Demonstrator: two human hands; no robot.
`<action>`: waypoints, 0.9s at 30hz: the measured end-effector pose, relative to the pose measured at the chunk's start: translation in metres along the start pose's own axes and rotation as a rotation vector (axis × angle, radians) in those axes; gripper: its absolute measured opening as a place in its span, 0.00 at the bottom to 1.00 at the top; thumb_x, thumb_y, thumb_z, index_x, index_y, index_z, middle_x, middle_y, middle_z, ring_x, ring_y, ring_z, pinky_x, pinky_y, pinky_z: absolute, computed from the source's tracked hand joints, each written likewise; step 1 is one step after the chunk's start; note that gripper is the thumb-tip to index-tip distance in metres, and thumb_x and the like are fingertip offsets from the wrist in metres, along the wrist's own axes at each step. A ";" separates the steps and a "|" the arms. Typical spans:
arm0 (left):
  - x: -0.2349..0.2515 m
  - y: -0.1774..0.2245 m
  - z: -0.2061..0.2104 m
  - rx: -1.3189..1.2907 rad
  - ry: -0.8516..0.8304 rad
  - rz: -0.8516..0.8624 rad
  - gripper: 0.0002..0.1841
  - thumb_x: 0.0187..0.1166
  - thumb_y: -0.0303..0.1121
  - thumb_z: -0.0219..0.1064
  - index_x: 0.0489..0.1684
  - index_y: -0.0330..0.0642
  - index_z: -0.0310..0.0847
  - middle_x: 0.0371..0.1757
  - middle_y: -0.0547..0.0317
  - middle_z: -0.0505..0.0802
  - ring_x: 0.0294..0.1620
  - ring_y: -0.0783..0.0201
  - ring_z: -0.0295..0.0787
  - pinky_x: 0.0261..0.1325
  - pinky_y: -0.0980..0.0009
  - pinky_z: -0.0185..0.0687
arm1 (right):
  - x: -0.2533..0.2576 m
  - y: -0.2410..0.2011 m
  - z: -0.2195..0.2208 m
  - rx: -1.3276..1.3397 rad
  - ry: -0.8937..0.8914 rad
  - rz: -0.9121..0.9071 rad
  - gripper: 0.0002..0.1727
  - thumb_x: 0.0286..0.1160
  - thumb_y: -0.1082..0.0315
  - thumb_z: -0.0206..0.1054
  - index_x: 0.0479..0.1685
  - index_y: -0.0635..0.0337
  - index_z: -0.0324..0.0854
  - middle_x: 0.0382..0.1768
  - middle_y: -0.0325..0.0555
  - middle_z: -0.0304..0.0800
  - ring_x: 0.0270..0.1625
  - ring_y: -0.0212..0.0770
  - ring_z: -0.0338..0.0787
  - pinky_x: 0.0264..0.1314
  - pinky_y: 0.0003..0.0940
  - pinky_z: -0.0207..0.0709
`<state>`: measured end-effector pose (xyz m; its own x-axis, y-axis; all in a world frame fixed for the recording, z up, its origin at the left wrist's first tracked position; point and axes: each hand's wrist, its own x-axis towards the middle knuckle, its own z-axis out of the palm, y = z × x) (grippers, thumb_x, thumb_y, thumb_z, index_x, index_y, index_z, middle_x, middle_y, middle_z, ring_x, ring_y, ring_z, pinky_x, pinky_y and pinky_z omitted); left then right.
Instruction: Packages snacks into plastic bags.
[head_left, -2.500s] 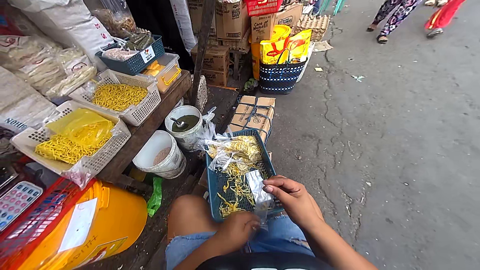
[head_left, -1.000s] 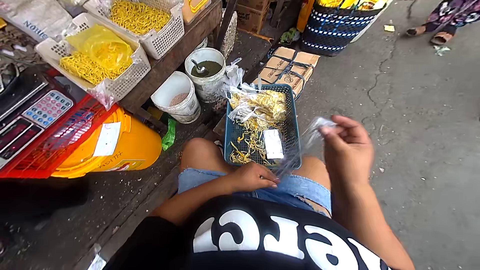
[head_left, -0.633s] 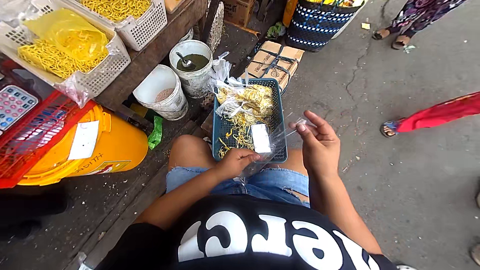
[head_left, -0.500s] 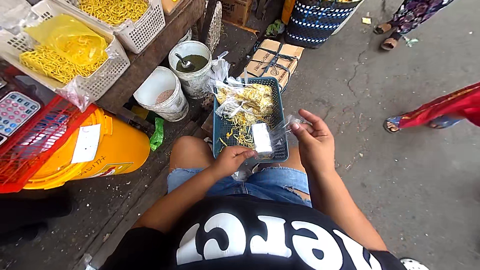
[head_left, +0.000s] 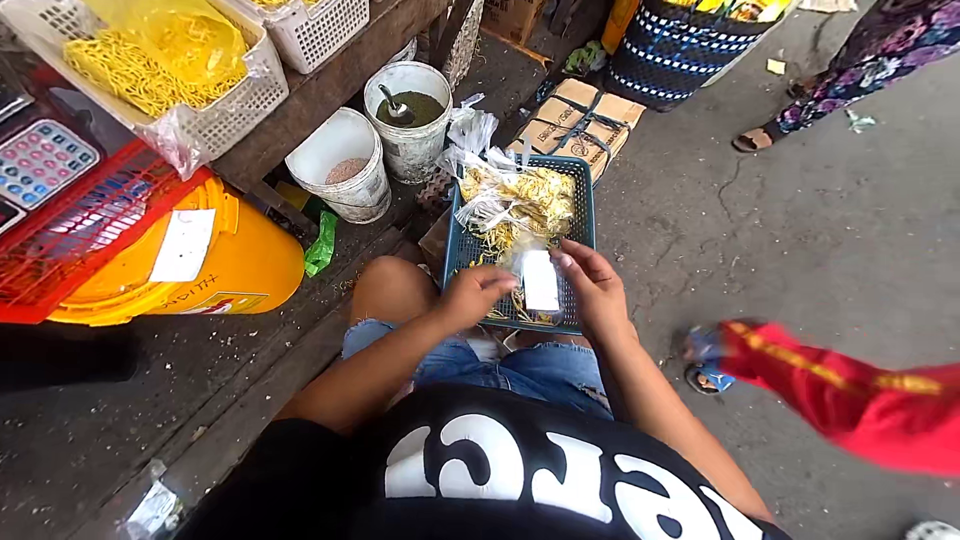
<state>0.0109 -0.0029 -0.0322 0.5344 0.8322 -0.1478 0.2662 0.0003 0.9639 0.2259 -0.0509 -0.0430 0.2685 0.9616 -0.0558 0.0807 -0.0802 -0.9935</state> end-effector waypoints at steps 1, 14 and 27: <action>0.001 -0.007 -0.011 -0.018 0.127 -0.009 0.14 0.87 0.31 0.62 0.56 0.28 0.87 0.56 0.44 0.94 0.58 0.60 0.91 0.67 0.60 0.83 | 0.008 0.006 -0.005 -0.121 -0.021 0.040 0.20 0.85 0.66 0.62 0.70 0.70 0.78 0.58 0.50 0.90 0.57 0.31 0.90 0.63 0.28 0.83; 0.007 -0.094 -0.075 -0.044 0.634 -0.295 0.16 0.89 0.40 0.62 0.58 0.34 0.83 0.42 0.50 0.92 0.41 0.64 0.89 0.53 0.63 0.86 | 0.110 0.064 0.093 -0.792 -0.759 0.050 0.22 0.93 0.59 0.54 0.74 0.61 0.81 0.73 0.60 0.83 0.77 0.58 0.81 0.82 0.60 0.69; 0.020 -0.109 -0.078 -0.031 0.626 -0.265 0.14 0.86 0.36 0.65 0.54 0.32 0.86 0.41 0.47 0.92 0.40 0.61 0.89 0.52 0.61 0.84 | 0.168 0.061 0.092 -1.113 -0.711 -0.105 0.18 0.84 0.72 0.62 0.68 0.70 0.82 0.71 0.71 0.80 0.73 0.72 0.80 0.75 0.75 0.68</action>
<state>-0.0695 0.0568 -0.1228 -0.1137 0.9658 -0.2328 0.2964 0.2567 0.9199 0.1875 0.1300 -0.1225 -0.3179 0.8760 -0.3626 0.9008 0.1597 -0.4037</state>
